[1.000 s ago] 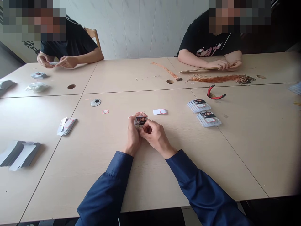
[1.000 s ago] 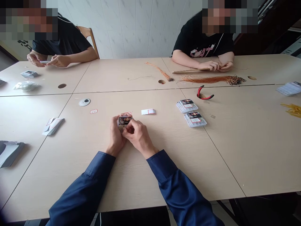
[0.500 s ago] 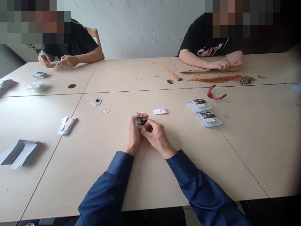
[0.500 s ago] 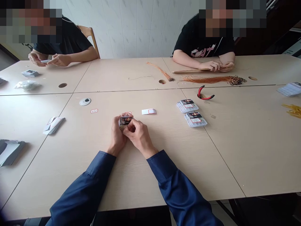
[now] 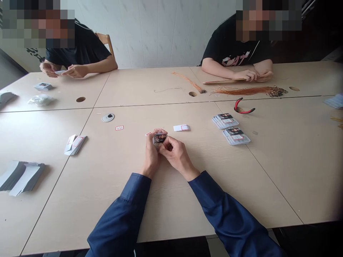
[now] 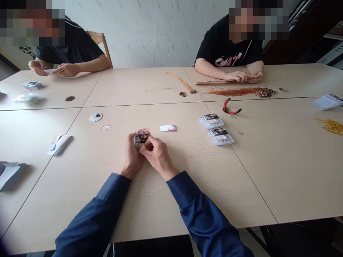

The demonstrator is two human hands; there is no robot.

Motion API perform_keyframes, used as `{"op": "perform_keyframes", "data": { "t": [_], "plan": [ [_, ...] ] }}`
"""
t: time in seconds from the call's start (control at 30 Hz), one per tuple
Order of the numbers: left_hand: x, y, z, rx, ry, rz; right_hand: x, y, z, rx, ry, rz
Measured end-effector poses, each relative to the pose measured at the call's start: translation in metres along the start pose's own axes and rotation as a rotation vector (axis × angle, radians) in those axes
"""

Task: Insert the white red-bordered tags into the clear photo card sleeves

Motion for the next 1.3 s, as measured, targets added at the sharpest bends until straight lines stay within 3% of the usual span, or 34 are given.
{"op": "perform_keyframes", "data": {
  "t": [0.67, 0.93, 1.3],
  "plan": [
    [-0.0014, 0.0019, 0.0008, -0.008, 0.003, -0.014, -0.0022, -0.0012, 0.002, -0.09, -0.06, -0.091],
    [-0.0009, 0.0015, -0.0006, -0.008, 0.023, -0.034, -0.0025, -0.0016, -0.0009, -0.037, -0.056, -0.035],
    [-0.001, 0.0017, 0.0009, -0.007, -0.005, -0.019, -0.0013, -0.0016, 0.0008, -0.07, -0.066, -0.06]
  ]
}}
Point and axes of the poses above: each hand's wrist, its own x-axis towards the middle knuckle, its own z-axis out of the palm, y = z × x, the point moved 4 cm from there along x, towards the middle knuckle, and after that the axes turned 12 degrees about -z, right-handed, at the moved point
